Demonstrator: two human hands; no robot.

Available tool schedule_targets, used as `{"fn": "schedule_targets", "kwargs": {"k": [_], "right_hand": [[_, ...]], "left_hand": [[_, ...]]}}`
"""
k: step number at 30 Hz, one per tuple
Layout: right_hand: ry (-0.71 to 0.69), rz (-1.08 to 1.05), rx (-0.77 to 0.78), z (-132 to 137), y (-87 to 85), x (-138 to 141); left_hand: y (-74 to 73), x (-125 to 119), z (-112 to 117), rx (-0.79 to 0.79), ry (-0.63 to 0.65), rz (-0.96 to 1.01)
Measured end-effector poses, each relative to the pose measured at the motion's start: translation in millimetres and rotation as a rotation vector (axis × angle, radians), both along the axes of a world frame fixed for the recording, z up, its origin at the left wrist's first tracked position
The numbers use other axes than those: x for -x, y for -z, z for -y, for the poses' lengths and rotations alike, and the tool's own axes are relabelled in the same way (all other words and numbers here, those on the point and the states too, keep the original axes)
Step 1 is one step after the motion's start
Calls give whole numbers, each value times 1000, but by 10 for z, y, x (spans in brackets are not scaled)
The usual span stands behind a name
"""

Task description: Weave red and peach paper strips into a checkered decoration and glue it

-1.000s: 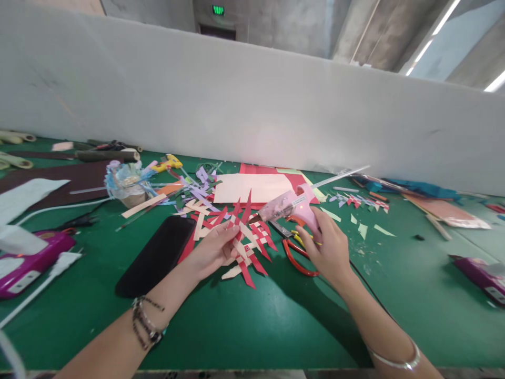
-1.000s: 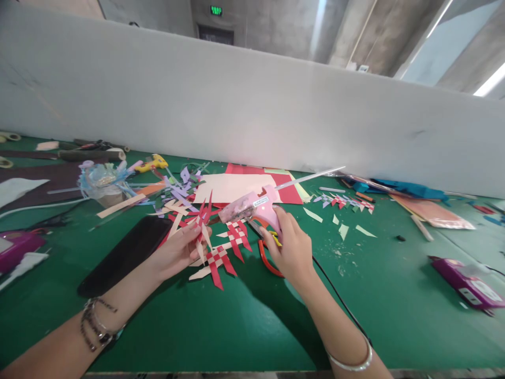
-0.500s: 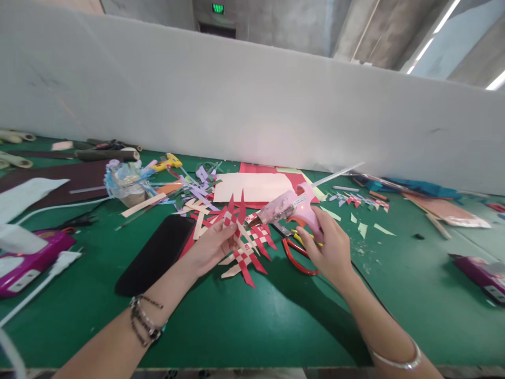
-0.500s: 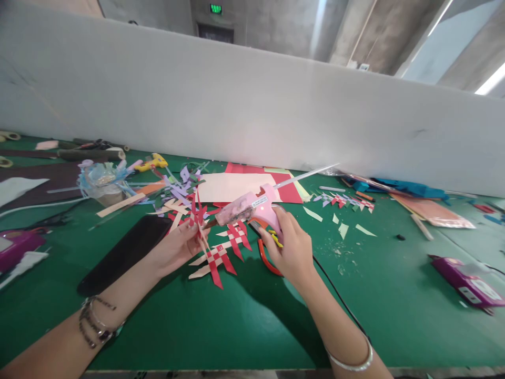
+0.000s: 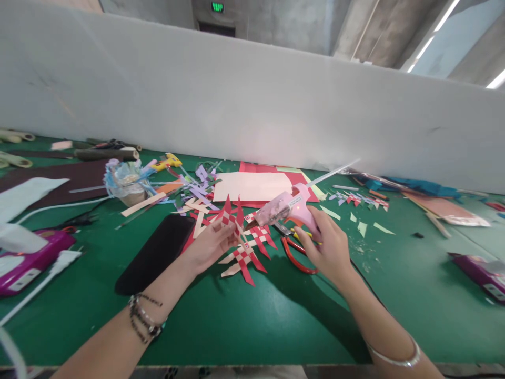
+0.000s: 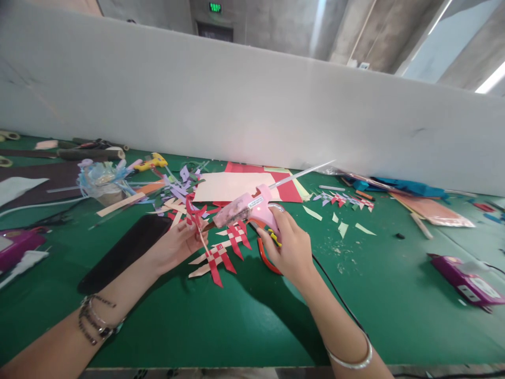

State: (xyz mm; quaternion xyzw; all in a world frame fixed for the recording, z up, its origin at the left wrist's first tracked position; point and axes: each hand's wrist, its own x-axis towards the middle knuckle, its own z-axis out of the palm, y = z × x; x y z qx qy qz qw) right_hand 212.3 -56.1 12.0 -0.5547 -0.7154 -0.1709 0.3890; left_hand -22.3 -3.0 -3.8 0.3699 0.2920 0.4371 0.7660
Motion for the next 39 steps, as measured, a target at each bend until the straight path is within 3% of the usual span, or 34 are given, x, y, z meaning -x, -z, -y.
{"fn": "schedule_targets", "kwargs": {"k": [39], "right_hand": [[-75,32,-5,12,-18,-43]], "left_hand": [[-59,40,-18,-88,45,-11]]}}
